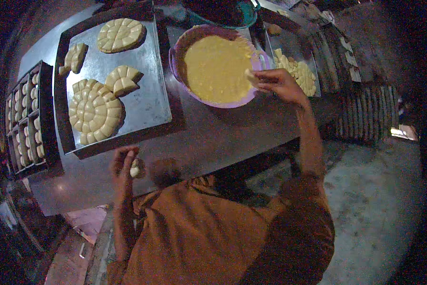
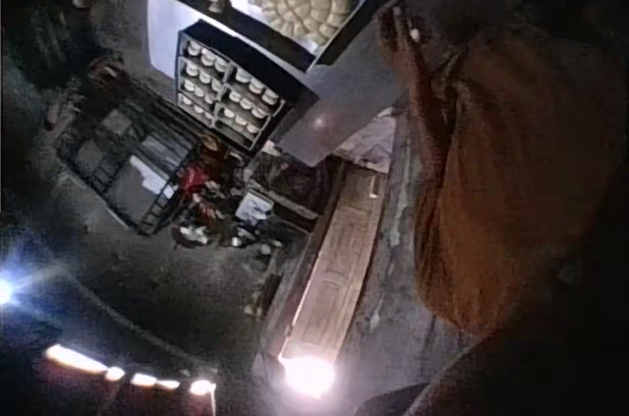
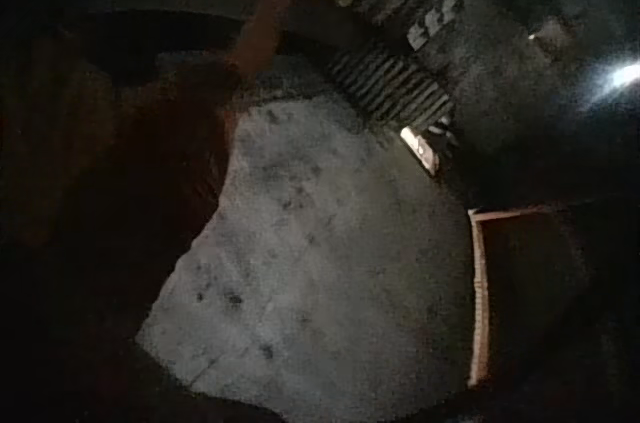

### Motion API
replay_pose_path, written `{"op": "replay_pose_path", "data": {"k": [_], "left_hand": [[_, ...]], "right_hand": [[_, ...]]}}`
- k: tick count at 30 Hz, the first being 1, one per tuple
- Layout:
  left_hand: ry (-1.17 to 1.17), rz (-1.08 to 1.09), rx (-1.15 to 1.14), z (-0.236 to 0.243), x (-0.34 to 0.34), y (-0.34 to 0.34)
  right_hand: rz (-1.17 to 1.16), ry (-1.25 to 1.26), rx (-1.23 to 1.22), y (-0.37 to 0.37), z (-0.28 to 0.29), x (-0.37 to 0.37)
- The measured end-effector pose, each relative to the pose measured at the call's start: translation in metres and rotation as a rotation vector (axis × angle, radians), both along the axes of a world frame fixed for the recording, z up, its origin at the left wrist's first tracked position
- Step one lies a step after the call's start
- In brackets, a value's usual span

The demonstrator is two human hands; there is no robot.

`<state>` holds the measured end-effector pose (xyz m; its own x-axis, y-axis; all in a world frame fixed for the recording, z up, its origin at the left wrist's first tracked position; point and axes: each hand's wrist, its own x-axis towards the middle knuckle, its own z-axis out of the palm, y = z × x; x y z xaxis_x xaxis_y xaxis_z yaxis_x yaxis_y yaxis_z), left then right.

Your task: The person fills small pieces of dough with a dark filling, shapes them into rolls, and places them onto metal baking trays.

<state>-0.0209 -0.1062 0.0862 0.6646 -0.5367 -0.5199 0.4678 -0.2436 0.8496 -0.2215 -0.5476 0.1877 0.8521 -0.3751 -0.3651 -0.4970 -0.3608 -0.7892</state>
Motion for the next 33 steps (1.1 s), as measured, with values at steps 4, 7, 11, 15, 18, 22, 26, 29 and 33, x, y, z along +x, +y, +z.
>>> {"op": "replay_pose_path", "data": {"k": [4,7,11,15,18,22,26,29,33], "left_hand": [[-0.082,0.075,0.002,0.008,-0.005,0.005],[-0.075,0.116,0.015,-0.005,-0.013,0.010],[-0.103,0.069,0.055,0.002,-0.026,0.001],[-0.091,0.054,0.091,0.006,-0.033,-0.007],[-0.098,-0.028,0.035,0.010,-0.033,-0.011],[0.120,-0.184,-0.196,0.016,-0.047,-0.041],[0.579,-0.224,-0.491,0.048,-0.058,-0.078],[0.627,-0.139,-0.601,0.045,-0.058,-0.079],[0.553,-0.006,-0.597,0.036,-0.044,-0.060]], "right_hand": [[0.559,0.233,-0.282,-0.020,-0.025,0.024],[0.535,0.601,-0.334,0.000,-0.029,0.055],[0.593,0.533,-0.308,-0.008,-0.050,0.052],[0.921,0.301,-0.409,-0.024,-0.044,0.052],[0.812,0.317,0.040,-0.026,-0.033,0.055],[0.356,0.058,0.540,0.029,-0.021,0.045],[0.138,-0.258,0.820,0.112,-0.051,0.049],[-0.007,-0.395,0.986,0.167,-0.054,0.061],[-0.166,-0.475,1.098,0.208,-0.071,0.073]]}}
